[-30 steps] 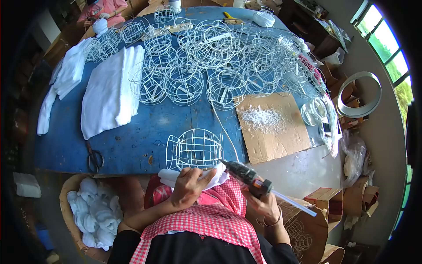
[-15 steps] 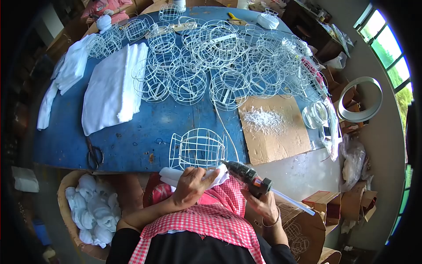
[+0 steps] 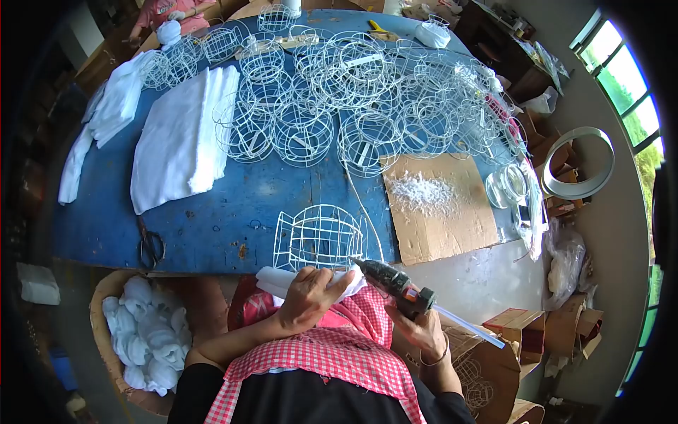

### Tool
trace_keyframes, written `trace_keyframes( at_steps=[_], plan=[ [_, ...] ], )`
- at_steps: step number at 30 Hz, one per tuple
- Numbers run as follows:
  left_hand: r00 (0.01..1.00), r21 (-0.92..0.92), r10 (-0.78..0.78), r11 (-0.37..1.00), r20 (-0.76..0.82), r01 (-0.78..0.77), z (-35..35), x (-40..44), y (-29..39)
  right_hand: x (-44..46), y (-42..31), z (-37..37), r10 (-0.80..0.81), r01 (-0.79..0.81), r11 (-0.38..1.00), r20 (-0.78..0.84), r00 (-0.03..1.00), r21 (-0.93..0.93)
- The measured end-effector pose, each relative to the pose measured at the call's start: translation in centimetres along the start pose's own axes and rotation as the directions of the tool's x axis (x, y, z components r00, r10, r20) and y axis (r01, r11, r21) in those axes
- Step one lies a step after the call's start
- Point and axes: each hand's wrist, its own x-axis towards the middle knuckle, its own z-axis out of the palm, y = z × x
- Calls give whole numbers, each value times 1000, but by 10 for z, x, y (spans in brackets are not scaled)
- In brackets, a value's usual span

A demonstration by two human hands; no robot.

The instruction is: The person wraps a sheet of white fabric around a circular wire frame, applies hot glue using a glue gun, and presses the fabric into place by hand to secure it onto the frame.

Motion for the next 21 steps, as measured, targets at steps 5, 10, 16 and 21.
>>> trace_keyframes(
  at_steps=[5, 10, 16, 21],
  plan=[
    [1000, 9, 19, 1000, -1, -19, 3, -1, -2, 2, -3, 3, 1, -1, 1000, 12, 1000, 27],
    [1000, -7, 18, 1000, 4, -18, 2, -2, -2, 6, -10, 6, -5, 5, 1000, 53, 999, 1],
    [999, -33, 33, 999, -22, -34, 3, -3, -3, 7, -14, 9, -10, 4, 995, 62, 998, 96],
    [998, -20, 37, 999, -55, -39, 2, -2, -2, 9, -5, 4, -80, 88, 988, 64, 995, -126]
  ],
)
